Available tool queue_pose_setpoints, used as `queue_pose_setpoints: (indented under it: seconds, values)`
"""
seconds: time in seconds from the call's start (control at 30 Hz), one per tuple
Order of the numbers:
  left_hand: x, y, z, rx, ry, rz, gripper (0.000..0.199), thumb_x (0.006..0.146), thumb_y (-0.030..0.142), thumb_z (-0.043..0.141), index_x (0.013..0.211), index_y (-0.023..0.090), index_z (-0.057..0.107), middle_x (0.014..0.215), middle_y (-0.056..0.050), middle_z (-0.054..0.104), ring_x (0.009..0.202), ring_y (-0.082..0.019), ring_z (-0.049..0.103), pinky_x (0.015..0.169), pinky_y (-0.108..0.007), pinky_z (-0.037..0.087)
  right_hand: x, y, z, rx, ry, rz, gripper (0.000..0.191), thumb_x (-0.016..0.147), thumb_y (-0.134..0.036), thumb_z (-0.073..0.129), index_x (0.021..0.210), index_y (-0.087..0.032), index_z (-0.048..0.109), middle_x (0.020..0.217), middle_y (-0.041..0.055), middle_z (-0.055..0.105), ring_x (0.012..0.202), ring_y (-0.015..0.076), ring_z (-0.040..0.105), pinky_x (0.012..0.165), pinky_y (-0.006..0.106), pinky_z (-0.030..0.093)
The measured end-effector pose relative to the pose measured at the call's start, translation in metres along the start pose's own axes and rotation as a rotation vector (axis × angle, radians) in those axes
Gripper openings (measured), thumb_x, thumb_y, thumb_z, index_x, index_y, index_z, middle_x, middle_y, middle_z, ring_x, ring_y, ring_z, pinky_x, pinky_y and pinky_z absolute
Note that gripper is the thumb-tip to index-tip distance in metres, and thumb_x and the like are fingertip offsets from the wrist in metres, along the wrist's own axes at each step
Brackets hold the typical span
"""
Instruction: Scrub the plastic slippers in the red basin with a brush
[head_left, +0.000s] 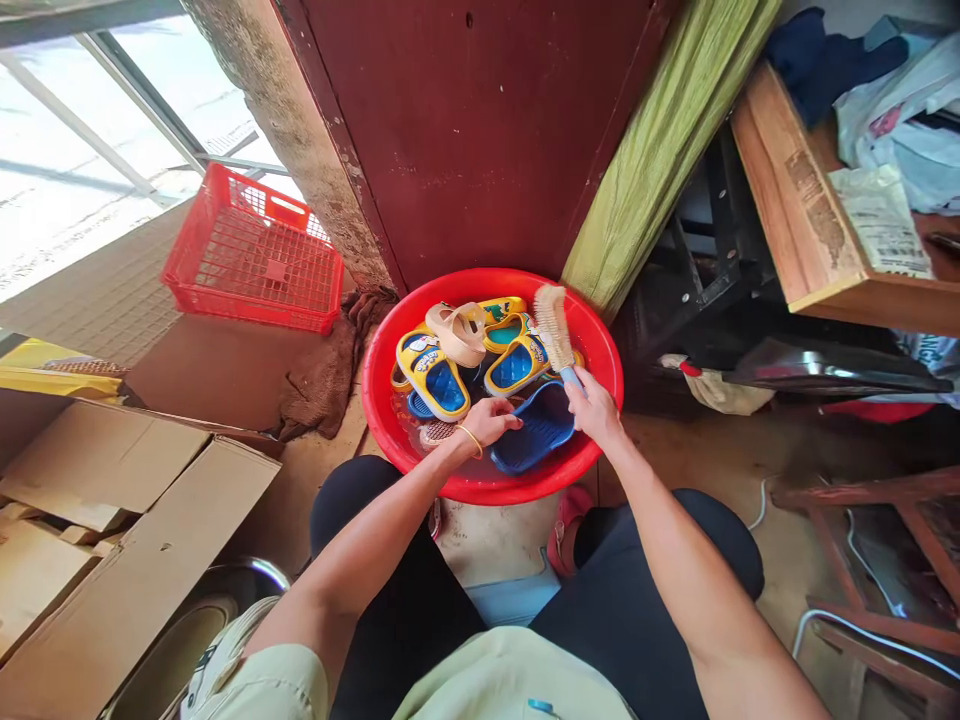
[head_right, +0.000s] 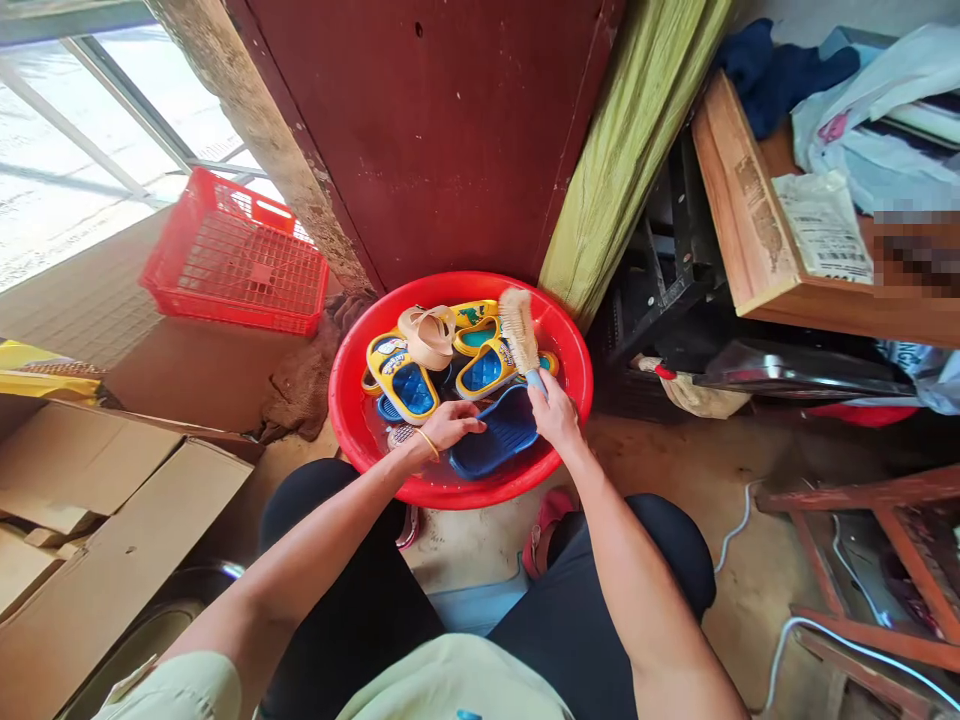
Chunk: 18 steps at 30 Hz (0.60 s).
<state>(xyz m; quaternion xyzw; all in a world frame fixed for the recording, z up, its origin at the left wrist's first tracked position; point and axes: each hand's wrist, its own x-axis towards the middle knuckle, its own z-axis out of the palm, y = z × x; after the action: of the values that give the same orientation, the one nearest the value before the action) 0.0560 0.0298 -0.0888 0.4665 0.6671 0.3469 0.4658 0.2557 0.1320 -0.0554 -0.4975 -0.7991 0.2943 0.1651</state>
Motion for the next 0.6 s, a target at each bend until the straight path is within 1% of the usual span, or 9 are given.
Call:
queue_pose_setpoints:
  seconds: [0.07,0.13,0.23,0.3,0.37,0.4,0.47,0.53,0.6]
  values:
    - [-0.010,0.008,-0.011,-0.107,0.029,0.087,0.019,0.071,0.034,0.066,0.075,0.018,0.055,0.061,0.006,0.048,0.055,-0.010,0.044,0.051,-0.022,0.034,-0.006,-0.003,-0.010,0.139,0.024,0.074,0.066,0.099,-0.056,0.032,0.149,-0.015,0.042,0.072,0.0001,0.068,0.044,0.0111,0.057,0.048,0.021,0.049]
    - [-0.020,0.014,-0.025,-0.119,0.057,0.175,0.020,0.072,0.034,0.066,0.079,0.019,0.055,0.067,0.006,0.051,0.057,-0.010,0.046,0.052,-0.022,0.037,-0.014,-0.007,-0.018,0.220,0.044,0.060,0.068,0.096,-0.059,0.038,0.148,-0.016,0.045,0.073,0.0000,0.068,0.043,0.0101,0.055,0.047,0.021,0.049]
    - [-0.032,0.019,-0.044,0.000,0.141,0.305,0.017,0.077,0.033,0.062,0.087,0.019,0.058,0.080,0.001,0.061,0.068,-0.014,0.056,0.060,-0.025,0.046,-0.024,-0.013,-0.025,0.241,0.069,-0.020,0.067,0.096,-0.059,0.038,0.147,-0.015,0.046,0.077,0.0027,0.070,0.044,0.0115,0.057,0.051,0.024,0.051]
    - [-0.034,0.018,-0.049,0.132,0.272,0.397,0.016,0.080,0.029,0.059,0.093,0.020,0.059,0.090,-0.003,0.065,0.080,-0.018,0.061,0.072,-0.030,0.051,-0.027,-0.019,-0.023,0.201,0.092,-0.057,0.065,0.098,-0.056,0.035,0.148,-0.016,0.045,0.082,0.0049,0.072,0.052,0.0144,0.063,0.057,0.026,0.055]
    - [-0.031,0.014,-0.046,0.242,0.421,0.465,0.019,0.081,0.024,0.055,0.100,0.020,0.058,0.102,-0.006,0.067,0.093,-0.021,0.064,0.084,-0.034,0.052,-0.029,-0.024,-0.018,0.102,0.139,-0.110,0.061,0.099,-0.052,0.035,0.147,-0.017,0.046,0.098,0.0092,0.075,0.073,0.0197,0.071,0.072,0.030,0.058]
    - [-0.029,0.010,-0.042,0.278,0.476,0.476,0.021,0.082,0.022,0.053,0.103,0.020,0.057,0.107,-0.008,0.067,0.098,-0.021,0.064,0.088,-0.035,0.052,-0.031,-0.028,-0.014,0.043,0.159,-0.145,0.059,0.099,-0.049,0.035,0.147,-0.016,0.047,0.108,0.0115,0.074,0.085,0.0226,0.072,0.080,0.032,0.057]
    - [-0.023,0.002,-0.034,0.332,0.531,0.449,0.025,0.084,0.020,0.050,0.109,0.020,0.054,0.116,-0.010,0.067,0.102,-0.021,0.065,0.091,-0.035,0.052,-0.035,-0.034,-0.008,-0.072,0.165,-0.218,0.058,0.100,-0.043,0.034,0.148,-0.014,0.046,0.123,0.0145,0.070,0.103,0.0268,0.069,0.090,0.036,0.055]
    - [-0.018,-0.006,-0.027,0.387,0.536,0.392,0.028,0.086,0.019,0.049,0.114,0.020,0.051,0.121,-0.012,0.066,0.104,-0.022,0.066,0.091,-0.035,0.052,-0.042,-0.038,-0.006,-0.187,0.123,-0.267,0.057,0.100,-0.040,0.034,0.150,-0.015,0.044,0.125,0.0151,0.068,0.106,0.0284,0.068,0.088,0.036,0.056]
    - [-0.015,-0.011,-0.023,0.454,0.500,0.337,0.032,0.086,0.019,0.049,0.118,0.019,0.049,0.125,-0.013,0.066,0.105,-0.023,0.067,0.091,-0.035,0.052,-0.048,-0.037,-0.010,-0.308,0.068,-0.276,0.056,0.099,-0.039,0.037,0.151,-0.019,0.043,0.120,0.0139,0.071,0.100,0.0283,0.070,0.080,0.035,0.056]
